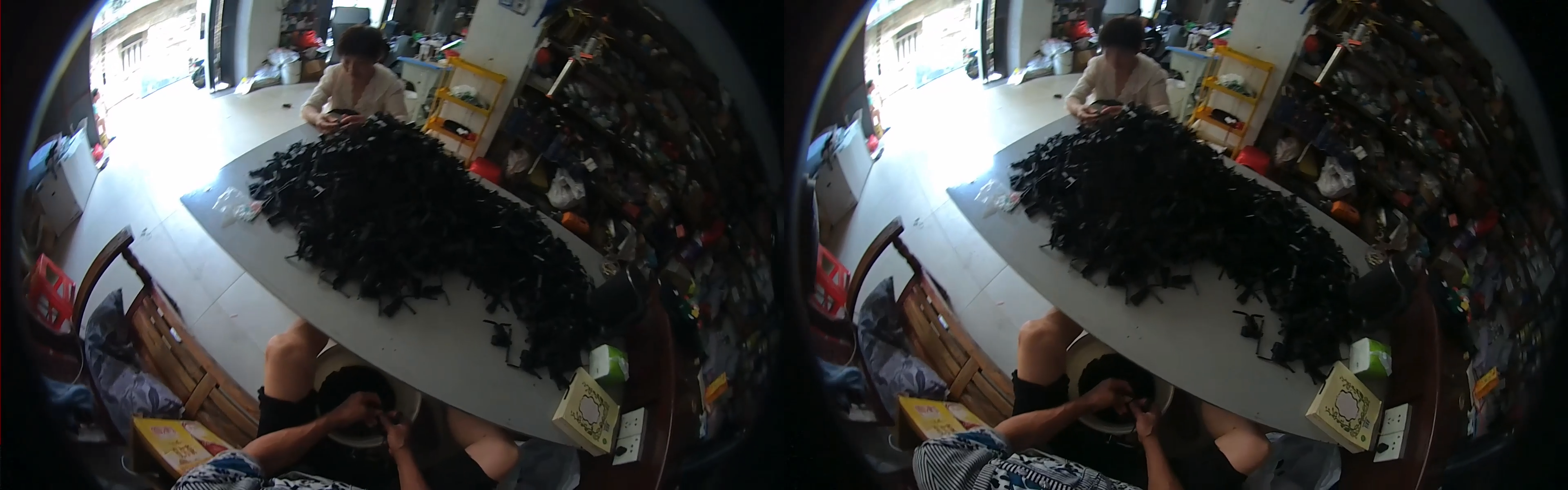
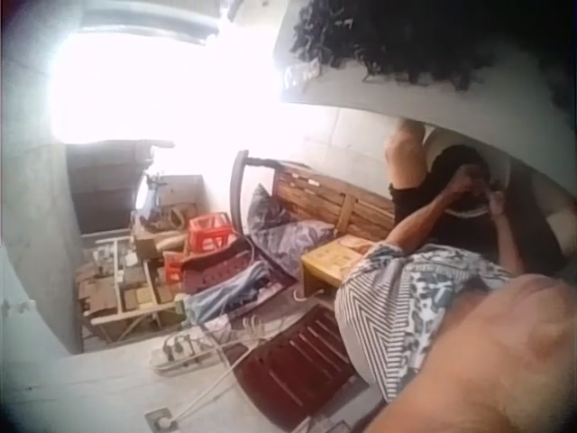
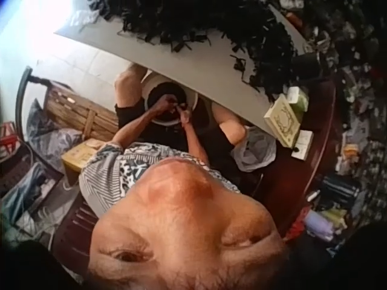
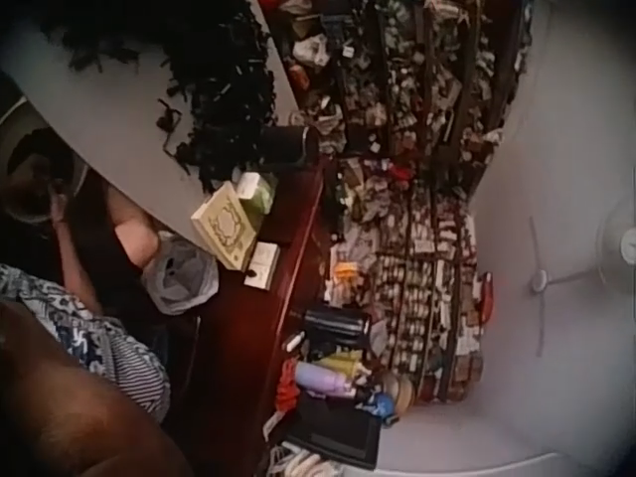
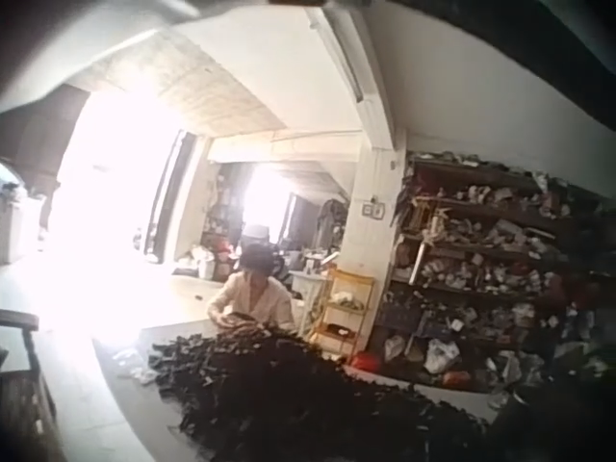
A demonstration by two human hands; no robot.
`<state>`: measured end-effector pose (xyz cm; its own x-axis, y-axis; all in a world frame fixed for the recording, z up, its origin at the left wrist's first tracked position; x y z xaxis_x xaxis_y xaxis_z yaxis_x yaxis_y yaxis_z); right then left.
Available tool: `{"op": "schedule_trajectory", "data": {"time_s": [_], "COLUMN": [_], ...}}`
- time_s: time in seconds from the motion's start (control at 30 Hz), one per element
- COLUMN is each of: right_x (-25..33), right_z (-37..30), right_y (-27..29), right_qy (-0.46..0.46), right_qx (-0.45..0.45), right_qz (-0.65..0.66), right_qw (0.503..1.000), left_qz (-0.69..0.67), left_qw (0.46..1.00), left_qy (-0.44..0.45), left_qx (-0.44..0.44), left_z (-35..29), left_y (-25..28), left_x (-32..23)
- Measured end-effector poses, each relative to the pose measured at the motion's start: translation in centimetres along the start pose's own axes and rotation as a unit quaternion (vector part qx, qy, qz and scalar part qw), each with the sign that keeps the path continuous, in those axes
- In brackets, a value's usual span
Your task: Assembling or sorting small black plastic hardware components at a table.
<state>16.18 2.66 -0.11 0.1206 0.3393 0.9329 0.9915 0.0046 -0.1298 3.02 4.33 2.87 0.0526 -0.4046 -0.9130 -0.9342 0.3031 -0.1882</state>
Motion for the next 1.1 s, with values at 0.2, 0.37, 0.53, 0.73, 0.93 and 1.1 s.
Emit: {"op": "schedule_trajectory", "data": {"time_s": [0.2, 0.37, 0.53, 0.73, 0.93, 1.1], "right_x": [-1.2, -1.1, -1.2, -2.4, -4.1, -2.6], "right_z": [0.1, 0.4, 0.6, 1.1, 0.8, 0.7], "right_y": [0.2, -0.2, -1.3, -0.9, -0.4, 0.8], "right_qy": [0.020, 0.052, 0.045, 0.057, 0.056, -0.024], "right_qx": [-0.041, -0.017, 0.047, 0.043, -0.001, -0.045], "right_qz": [-0.097, -0.150, -0.121, -0.205, -0.146, 0.029], "right_qw": [0.994, 0.987, 0.991, 0.976, 0.988, 0.998], "left_qz": [0.059, 0.053, 0.179, 0.312, 0.291, 0.132], "left_qw": [0.998, 0.996, 0.971, 0.923, 0.938, 0.982], "left_qy": [-0.002, -0.045, -0.108, -0.040, -0.046, -0.071], "left_qx": [-0.007, -0.055, -0.117, -0.221, -0.185, -0.118], "left_z": [-0.8, -1.0, -0.4, -1.0, -1.5, -0.5], "left_y": [-0.3, -0.1, -0.1, -0.9, -0.9, 0.5], "left_x": [-0.5, 0.2, -1.3, -2.1, -3.3, -2.1]}}
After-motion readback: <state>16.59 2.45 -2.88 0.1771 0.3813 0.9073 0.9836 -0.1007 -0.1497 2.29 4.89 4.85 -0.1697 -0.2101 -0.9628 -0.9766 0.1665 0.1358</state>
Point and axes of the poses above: each hand's wrist, its own z-axis towards the middle knuckle, its own y-axis out of the back of the hand, x = y × z, the point moved 5 cm from there along z, towards the middle knuckle, and after that the axes turned 2 degrees about z, right-handed, at the moved point
